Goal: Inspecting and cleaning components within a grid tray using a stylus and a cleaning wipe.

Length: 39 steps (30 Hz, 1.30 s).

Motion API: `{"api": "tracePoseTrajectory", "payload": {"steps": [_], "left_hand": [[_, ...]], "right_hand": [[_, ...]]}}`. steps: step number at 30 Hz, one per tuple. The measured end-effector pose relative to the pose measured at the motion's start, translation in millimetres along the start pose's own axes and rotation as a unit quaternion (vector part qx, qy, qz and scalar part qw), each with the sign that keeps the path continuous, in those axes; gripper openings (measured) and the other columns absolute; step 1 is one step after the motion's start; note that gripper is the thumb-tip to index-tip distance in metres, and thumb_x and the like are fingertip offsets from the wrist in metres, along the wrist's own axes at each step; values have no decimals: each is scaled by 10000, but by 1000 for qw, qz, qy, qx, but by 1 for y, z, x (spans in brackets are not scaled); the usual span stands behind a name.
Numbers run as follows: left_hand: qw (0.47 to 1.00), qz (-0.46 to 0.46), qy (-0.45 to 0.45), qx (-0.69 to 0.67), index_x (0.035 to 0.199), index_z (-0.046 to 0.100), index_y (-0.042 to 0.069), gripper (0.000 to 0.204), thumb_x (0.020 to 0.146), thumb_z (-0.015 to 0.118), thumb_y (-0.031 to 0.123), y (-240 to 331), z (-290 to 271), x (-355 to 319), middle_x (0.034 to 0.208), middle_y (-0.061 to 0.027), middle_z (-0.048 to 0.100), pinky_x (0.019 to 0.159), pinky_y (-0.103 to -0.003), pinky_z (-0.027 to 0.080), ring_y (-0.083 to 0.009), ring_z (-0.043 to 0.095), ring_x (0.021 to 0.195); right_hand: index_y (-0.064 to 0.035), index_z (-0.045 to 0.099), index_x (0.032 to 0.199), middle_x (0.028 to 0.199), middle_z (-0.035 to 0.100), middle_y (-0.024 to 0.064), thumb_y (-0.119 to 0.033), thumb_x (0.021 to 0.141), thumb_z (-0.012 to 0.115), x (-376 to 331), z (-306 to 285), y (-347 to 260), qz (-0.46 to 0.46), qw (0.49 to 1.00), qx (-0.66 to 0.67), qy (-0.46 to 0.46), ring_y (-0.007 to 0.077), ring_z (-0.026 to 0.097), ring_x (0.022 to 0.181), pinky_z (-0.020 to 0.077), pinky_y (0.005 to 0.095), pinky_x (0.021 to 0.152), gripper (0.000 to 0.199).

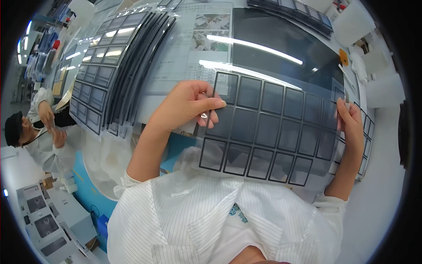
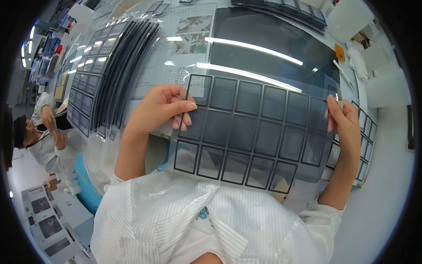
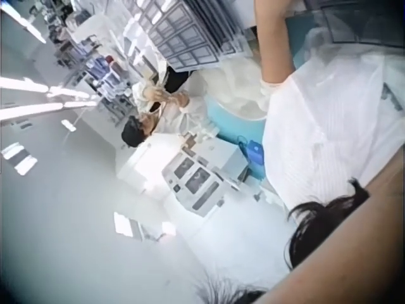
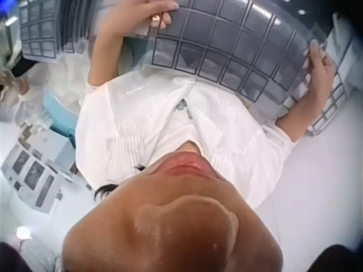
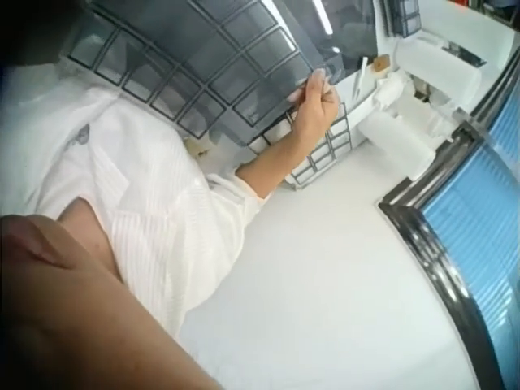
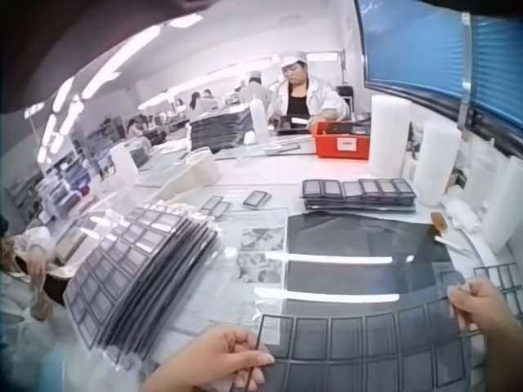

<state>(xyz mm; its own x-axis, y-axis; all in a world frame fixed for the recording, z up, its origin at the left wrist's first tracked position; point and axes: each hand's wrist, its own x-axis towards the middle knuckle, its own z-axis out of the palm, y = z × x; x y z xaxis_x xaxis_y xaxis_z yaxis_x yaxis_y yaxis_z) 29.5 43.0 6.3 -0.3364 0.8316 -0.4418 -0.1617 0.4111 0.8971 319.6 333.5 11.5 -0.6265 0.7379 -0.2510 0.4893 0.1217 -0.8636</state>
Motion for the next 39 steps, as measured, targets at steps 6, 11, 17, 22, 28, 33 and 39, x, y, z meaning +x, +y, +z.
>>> {"api": "tracePoseTrajectory", "payload": {"steps": [6, 11, 17, 22, 28, 33, 39], "left_hand": [[1000, -24, -1, 11, 788, 573, -2, 150, 859, 672, 85, 4, 2, 6, 619, -87, 650, 401, -175, 429, -74, 583, 464], [999, -29, 15, -1, 734, 551, 10, 203, 846, 693, 101, 2, 3, 4, 601, -93, 643, 397, -182, 430, -71, 577, 454], [999, -36, 16, -9, 732, 552, 14, 192, 841, 691, 89, 4, 4, 5, 586, -82, 631, 408, -195, 439, -60, 551, 437], [996, -47, 59, -36, 740, 552, 27, 170, 863, 657, 80, 6, 9, 7, 561, -64, 609, 420, -206, 452, -65, 544, 429], [997, -31, 69, -18, 774, 551, 25, 153, 893, 617, 94, -1, 5, 4, 566, -74, 609, 394, -188, 424, -69, 506, 397], [996, -7, 91, -9, 772, 535, 35, 186, 927, 573, 130, -3, 6, 5, 544, -74, 590, 352, -172, 338, -68, 455, 362], [995, 14, 95, 14, 783, 534, 34, 195, 935, 570, 153, -6, 3, 2, 542, -74, 589, 352, -170, 323, -63, 453, 367]], "right_hand": [[-153, 493, 655, 500, 404, -93, -368, 957, 545, 0, -8, -1, 13, 1000, -26, -1, -3, 303, 411, 184, 182, 409, 375], [-151, 496, 646, 494, 407, -90, -384, 961, 536, 9, -7, 10, 7, 1000, -18, -14, -3, 315, 405, 185, 183, 405, 394], [-146, 496, 648, 512, 429, -84, -371, 956, 543, 4, -7, 3, 18, 999, -47, -10, 2, 337, 405, 194, 188, 403, 384], [-133, 507, 655, 510, 433, -79, -372, 950, 547, 1, 3, -12, 41, 998, -47, -13, 10, 345, 405, 210, 192, 408, 381], [-121, 510, 650, 468, 431, -63, -395, 951, 536, 3, 7, -10, 18, 999, -25, -45, 9, 338, 406, 212, 193, 413, 408], [-104, 519, 656, 462, 452, -48, -402, 956, 524, 0, 2, -11, -11, 998, -22, -59, 11, 327, 421, 218, 193, 424, 423], [-95, 534, 665, 467, 470, -37, -396, 965, 509, 4, 6, -8, -21, 997, -26, -67, 15, 357, 431, 232, 196, 433, 426]]}}
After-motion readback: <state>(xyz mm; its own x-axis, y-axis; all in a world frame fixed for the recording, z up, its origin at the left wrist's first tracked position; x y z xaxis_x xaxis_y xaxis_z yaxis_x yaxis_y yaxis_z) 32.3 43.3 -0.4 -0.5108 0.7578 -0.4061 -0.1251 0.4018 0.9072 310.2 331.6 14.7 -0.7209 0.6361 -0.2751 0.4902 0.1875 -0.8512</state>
